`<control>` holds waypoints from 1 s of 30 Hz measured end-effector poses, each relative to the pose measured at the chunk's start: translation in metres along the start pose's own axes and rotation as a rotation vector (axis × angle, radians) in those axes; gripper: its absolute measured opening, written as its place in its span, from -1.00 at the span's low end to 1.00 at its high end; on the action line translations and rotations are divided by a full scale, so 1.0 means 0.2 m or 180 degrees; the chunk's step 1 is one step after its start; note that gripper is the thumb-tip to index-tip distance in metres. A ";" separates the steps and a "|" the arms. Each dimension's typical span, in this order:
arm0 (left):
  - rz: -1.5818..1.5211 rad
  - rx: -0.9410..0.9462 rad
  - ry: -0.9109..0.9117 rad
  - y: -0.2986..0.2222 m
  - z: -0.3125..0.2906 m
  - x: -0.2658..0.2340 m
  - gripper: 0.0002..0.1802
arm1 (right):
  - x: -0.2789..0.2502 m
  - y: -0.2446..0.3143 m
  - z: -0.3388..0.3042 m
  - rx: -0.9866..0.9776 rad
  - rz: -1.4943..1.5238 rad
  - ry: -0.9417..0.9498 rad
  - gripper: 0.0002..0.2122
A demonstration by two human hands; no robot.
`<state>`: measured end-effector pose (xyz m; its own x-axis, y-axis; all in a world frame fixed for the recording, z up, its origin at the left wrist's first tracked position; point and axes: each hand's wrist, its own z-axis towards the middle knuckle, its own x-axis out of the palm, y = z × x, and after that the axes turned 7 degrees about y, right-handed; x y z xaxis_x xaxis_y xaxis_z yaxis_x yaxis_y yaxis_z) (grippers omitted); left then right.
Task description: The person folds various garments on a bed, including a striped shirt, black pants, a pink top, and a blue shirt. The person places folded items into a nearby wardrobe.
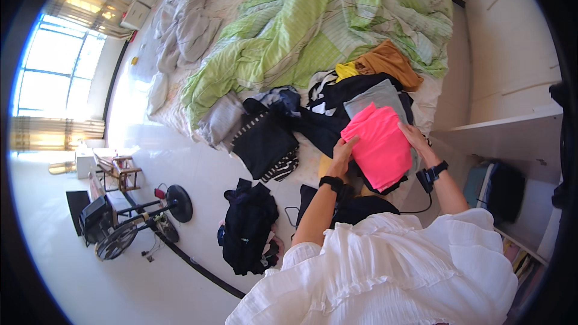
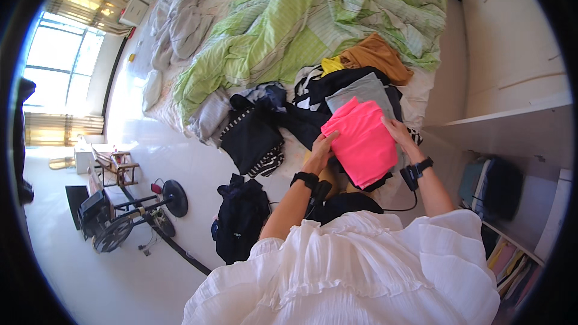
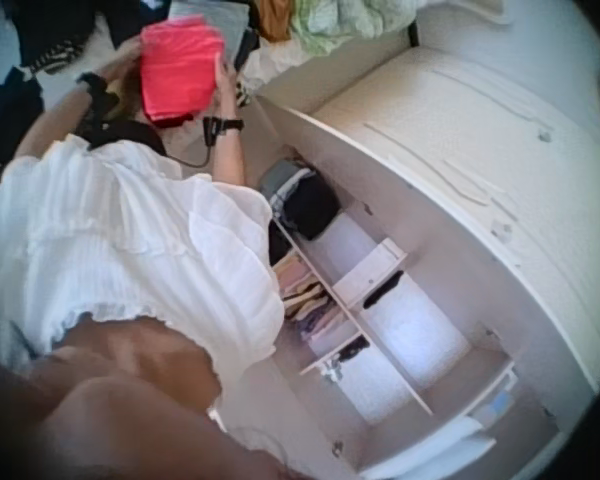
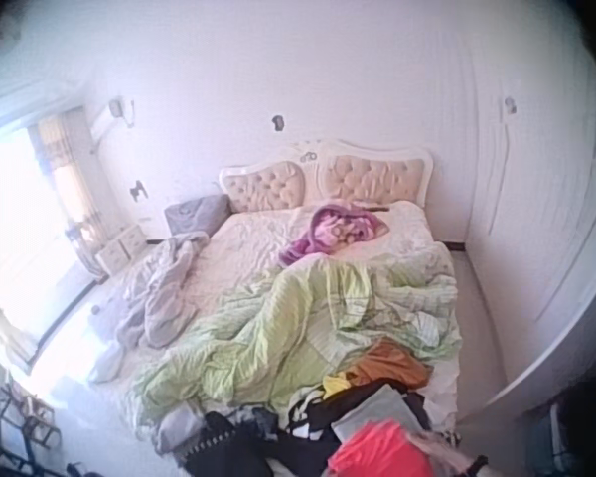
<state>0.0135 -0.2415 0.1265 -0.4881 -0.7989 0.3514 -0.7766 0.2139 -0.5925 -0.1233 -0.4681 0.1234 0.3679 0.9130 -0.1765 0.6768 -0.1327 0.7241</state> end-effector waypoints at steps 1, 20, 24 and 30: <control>-0.0249 0.0202 -0.0061 -0.01 0.02 0.02 -0.60 | 0.00 -0.02 -0.07 0.0084 0.0032 0.0138 -0.54; -0.0552 0.1218 0.0648 -0.54 -0.38 -0.30 -0.59 | 0.66 0.36 -0.14 0.0107 0.2179 0.1761 -0.69; -0.0470 0.1486 0.0538 -0.69 -0.49 -0.54 -0.62 | 1.00 0.55 -0.02 0.0365 0.2109 0.1961 -0.67; -0.1042 0.1442 0.0210 -0.74 -0.40 -1.43 -0.59 | 1.47 0.54 0.18 0.0129 0.1275 0.1819 -0.61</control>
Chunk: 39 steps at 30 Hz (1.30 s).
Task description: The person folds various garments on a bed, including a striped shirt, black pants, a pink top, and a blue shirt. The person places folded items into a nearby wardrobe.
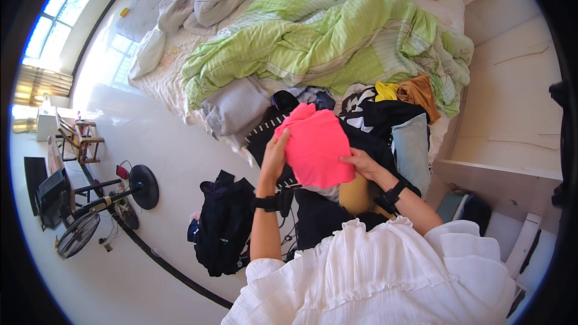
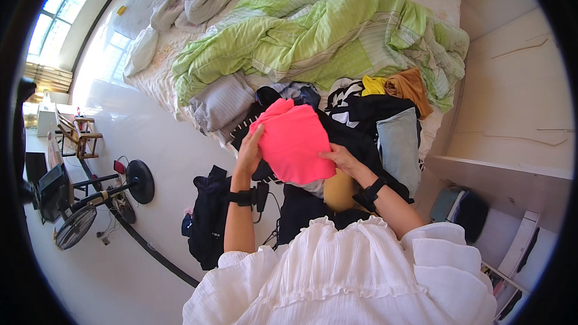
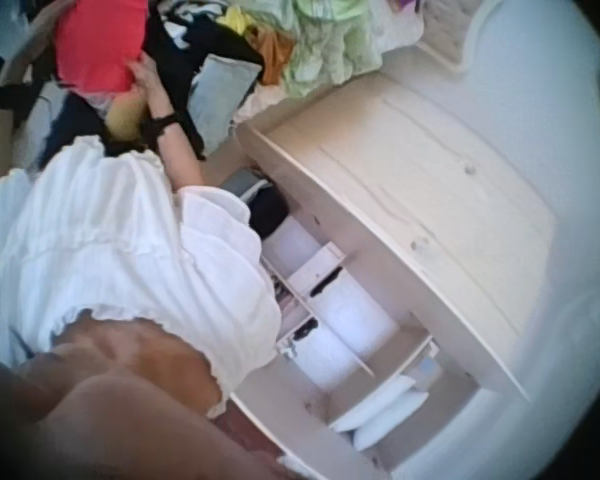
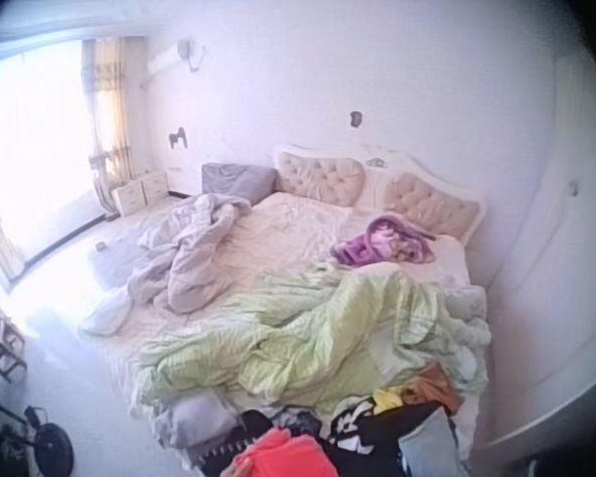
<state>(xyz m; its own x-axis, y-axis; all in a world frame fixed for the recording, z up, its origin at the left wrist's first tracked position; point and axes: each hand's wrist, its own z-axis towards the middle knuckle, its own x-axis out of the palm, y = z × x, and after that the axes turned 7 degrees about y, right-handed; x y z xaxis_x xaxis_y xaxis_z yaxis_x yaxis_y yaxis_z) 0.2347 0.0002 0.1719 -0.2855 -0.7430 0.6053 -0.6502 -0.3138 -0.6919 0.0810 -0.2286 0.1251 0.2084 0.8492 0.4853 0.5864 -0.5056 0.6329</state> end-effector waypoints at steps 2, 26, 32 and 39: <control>0.0283 -0.0324 -0.0778 0.01 0.03 -0.33 -0.57 | 0.04 -0.13 0.08 0.0486 -0.2194 -0.0675 -0.59; 0.1889 -0.1029 -0.1520 0.52 -0.13 -0.91 -0.47 | -0.20 0.23 1.07 -0.0842 -0.2730 -0.2533 -0.70; 0.2641 -0.0917 -0.1991 0.34 -0.05 -0.76 -0.50 | -0.25 0.65 0.59 -0.1669 0.0389 -0.1535 -0.77; 0.2252 -0.0486 -0.0480 0.04 0.19 -0.15 -0.62 | -0.20 0.83 -0.12 -0.1591 0.1988 -0.1529 -0.70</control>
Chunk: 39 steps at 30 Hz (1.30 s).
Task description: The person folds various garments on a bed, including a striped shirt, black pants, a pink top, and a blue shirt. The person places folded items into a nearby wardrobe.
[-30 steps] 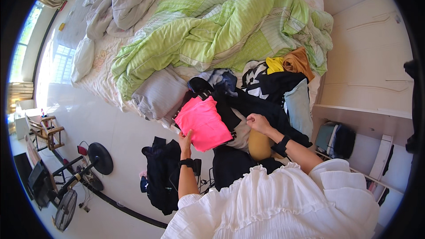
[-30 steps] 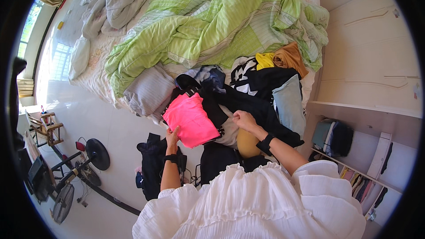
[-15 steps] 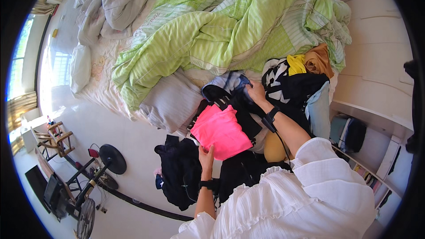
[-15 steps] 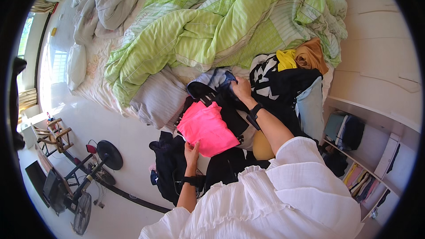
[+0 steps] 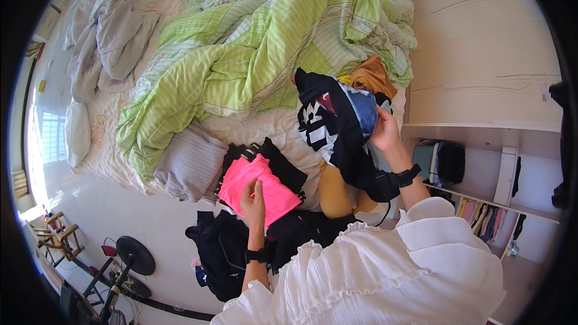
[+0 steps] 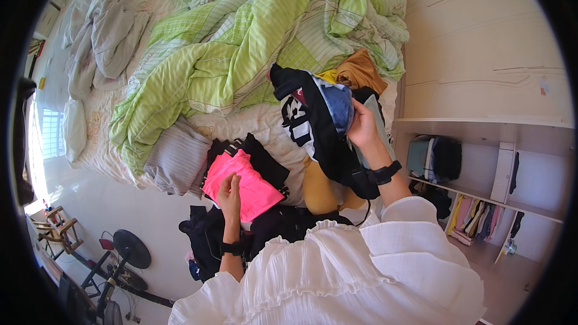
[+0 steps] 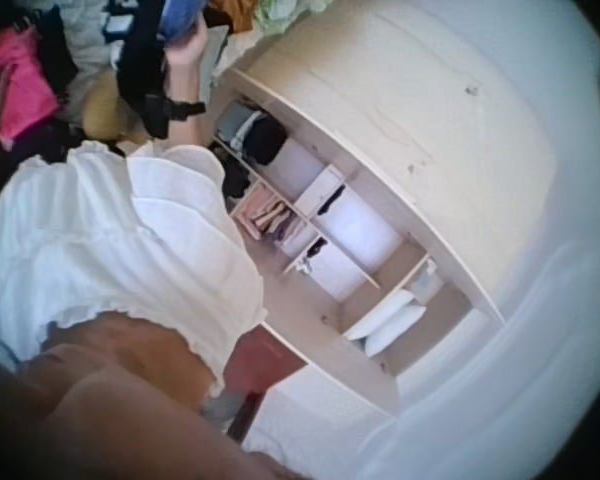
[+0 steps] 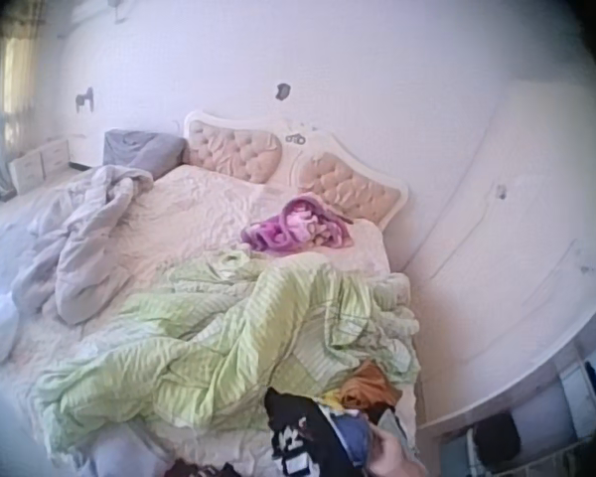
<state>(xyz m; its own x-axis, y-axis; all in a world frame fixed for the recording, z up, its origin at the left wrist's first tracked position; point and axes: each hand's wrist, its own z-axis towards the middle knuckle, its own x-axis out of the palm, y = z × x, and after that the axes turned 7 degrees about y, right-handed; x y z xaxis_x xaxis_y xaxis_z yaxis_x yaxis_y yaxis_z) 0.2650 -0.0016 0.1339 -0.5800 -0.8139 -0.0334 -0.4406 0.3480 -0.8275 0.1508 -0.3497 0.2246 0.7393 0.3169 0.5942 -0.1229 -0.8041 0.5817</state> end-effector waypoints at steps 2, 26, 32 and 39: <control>-0.0658 -0.0188 0.0993 -0.16 0.02 0.21 -0.55 | -0.03 0.02 -0.20 0.0128 0.0211 0.0298 -0.66; 0.1681 0.2587 0.3391 -0.08 -1.94 1.73 -0.53 | -1.17 0.08 -2.63 -0.2424 -0.3550 0.0293 -0.56; 0.1284 0.3141 0.3164 0.02 -2.38 1.86 -0.38 | -1.26 -0.02 -3.03 -0.3188 -0.2901 -0.1659 -0.81; 0.0403 0.2710 0.3609 0.05 -2.65 1.80 -0.87 | -1.20 -0.23 -3.42 -0.3227 -0.3092 -0.1973 -0.79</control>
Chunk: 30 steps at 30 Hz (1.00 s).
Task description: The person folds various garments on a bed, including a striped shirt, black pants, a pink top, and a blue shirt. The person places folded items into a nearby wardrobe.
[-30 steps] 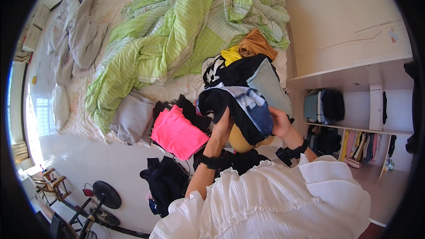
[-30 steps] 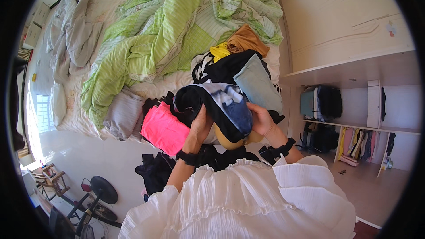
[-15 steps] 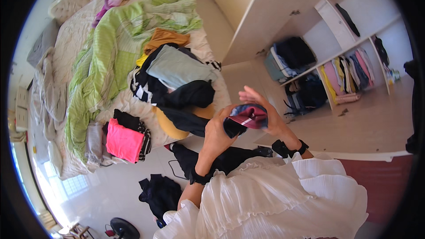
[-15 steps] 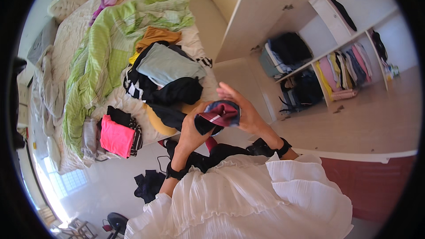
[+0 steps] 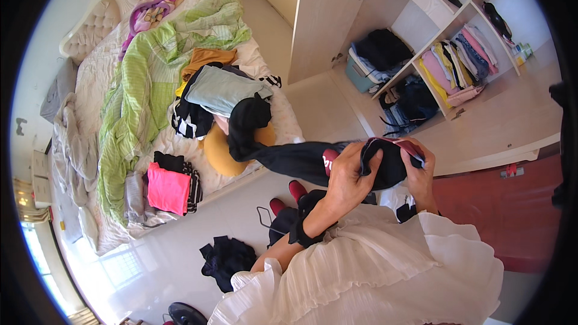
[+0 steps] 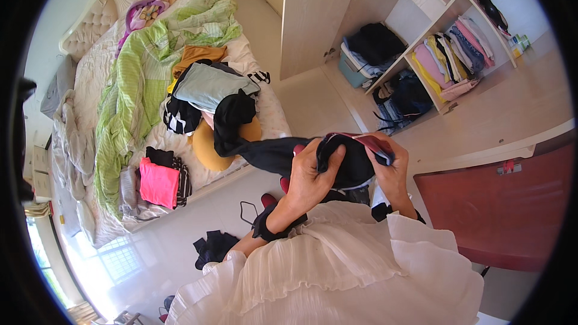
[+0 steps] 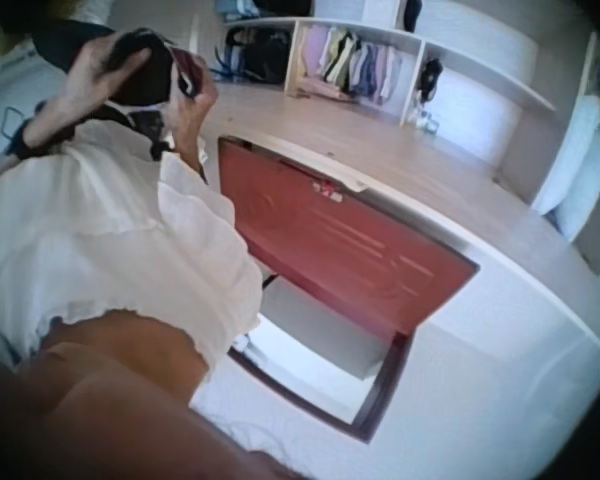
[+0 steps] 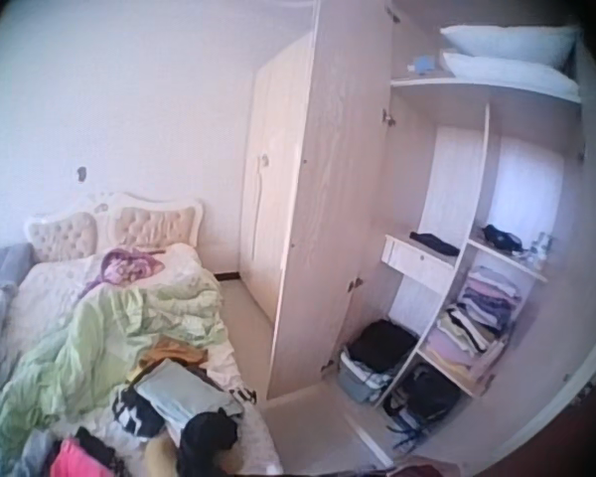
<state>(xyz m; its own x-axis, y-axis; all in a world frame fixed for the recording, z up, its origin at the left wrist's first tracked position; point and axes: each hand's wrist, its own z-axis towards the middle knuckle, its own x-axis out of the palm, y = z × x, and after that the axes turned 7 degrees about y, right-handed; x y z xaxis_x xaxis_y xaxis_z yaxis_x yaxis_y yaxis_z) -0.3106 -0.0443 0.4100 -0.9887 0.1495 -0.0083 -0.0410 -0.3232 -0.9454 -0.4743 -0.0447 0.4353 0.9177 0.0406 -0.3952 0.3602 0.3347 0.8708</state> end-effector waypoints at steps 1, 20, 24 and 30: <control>-0.0203 -0.0172 0.0102 -0.03 -0.03 -0.01 -0.89 | -0.03 0.02 -0.04 0.0123 0.0028 0.0038 -0.81; 0.0173 0.0269 0.0562 -0.44 0.09 -0.43 -0.89 | -0.27 0.18 0.04 0.1066 0.0436 0.2392 -0.79; 0.0277 0.0362 0.0573 -0.54 0.22 -0.44 -0.84 | -0.32 0.20 0.06 0.0722 0.1209 0.1911 -0.79; 0.0098 0.0650 0.0782 -0.70 0.38 -0.21 -0.81 | -0.50 0.23 0.03 0.0554 0.0819 0.1175 -0.76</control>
<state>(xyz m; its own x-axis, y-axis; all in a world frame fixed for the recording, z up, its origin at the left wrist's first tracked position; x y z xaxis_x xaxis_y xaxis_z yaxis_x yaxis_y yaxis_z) -0.2744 -0.0765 0.5677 -0.9266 0.3500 -0.1378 -0.0643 -0.5083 -0.8588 -0.5493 -0.0384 0.5160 0.8712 0.4434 -0.2105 0.1809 0.1086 0.9775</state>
